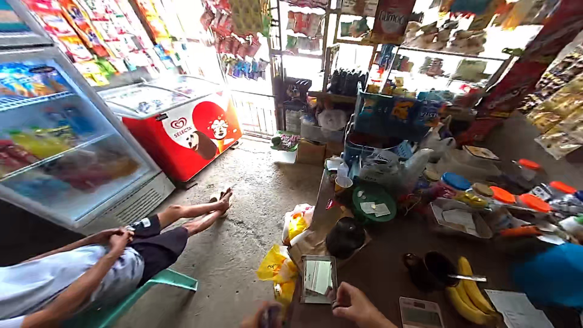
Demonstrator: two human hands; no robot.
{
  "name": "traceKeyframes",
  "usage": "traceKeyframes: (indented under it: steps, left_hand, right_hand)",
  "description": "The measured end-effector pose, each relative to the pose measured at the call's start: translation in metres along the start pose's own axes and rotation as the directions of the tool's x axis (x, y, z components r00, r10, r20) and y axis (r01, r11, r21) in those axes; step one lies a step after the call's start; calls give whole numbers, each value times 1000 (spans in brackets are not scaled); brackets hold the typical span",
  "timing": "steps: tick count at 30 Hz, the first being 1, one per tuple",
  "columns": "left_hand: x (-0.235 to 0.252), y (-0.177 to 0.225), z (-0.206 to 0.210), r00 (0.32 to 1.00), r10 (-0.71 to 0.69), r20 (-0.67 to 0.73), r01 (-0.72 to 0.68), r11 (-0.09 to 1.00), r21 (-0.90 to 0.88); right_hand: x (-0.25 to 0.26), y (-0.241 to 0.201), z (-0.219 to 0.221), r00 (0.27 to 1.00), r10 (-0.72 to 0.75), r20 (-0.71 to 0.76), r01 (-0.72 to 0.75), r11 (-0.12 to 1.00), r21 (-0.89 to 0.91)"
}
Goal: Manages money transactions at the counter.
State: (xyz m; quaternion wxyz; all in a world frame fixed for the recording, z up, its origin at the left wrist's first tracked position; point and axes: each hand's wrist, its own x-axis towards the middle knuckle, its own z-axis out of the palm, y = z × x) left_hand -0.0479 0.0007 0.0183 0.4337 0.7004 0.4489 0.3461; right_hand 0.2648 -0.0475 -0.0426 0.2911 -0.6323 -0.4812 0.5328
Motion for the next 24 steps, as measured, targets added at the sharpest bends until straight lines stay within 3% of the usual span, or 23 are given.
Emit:
traceKeyframes:
  steps: [3,5,7,10,12,13,14,15,16,19,20,21,22,23,24]
  left_hand:
    - [6,6,17,981,83,174,-104,988,114]
    - [5,9,18,981,100,165,-127,978,164]
    - [8,12,-1,986,165,13,-162,946,283]
    - [30,30,-79,918,301,-257,-153,869,471]
    - [42,45,-147,816,390,-427,-146,853,501]
    - [47,49,-180,724,410,-555,-158,882,444]
    - [48,62,-204,636,346,-690,-118,927,357]
    - [47,82,-220,593,247,-767,-40,960,278]
    - [44,91,-235,622,196,-758,22,963,267]
    - [69,89,-242,706,380,-597,-6,847,532]
    - [83,103,-234,775,363,-518,24,802,597]
    - [101,118,-225,811,376,-449,6,761,648]
    - [120,121,-219,804,469,-366,-80,694,715]
    - [145,107,-222,694,679,-240,-258,545,798]
    - [185,92,-232,387,922,-16,-430,196,881]
  right_hand:
    - [-1,-28,27,983,-124,133,107,986,126]
    - [-1,-41,41,962,-172,210,123,966,228]
    - [-4,-51,52,946,-186,264,101,946,307]
    - [-9,-52,56,940,-169,298,59,937,344]
    - [-10,-43,58,948,-147,283,40,936,350]
    - [-8,-38,58,954,-138,266,35,933,358]
    - [-6,-32,60,961,-130,246,29,927,373]
    - [-4,-27,62,967,-119,226,23,921,389]
    - [-4,-24,63,972,-109,210,16,916,401]
    - [-3,-24,64,975,-85,206,-11,906,424]
    - [-3,-24,64,974,-81,212,-18,904,427]
    - [-1,-24,63,973,-77,216,-23,904,427]
    - [1,-24,63,975,-74,211,-24,904,426]
    - [2,-26,63,976,-71,204,-24,904,426]
    - [2,-30,62,978,-71,198,-23,901,434]
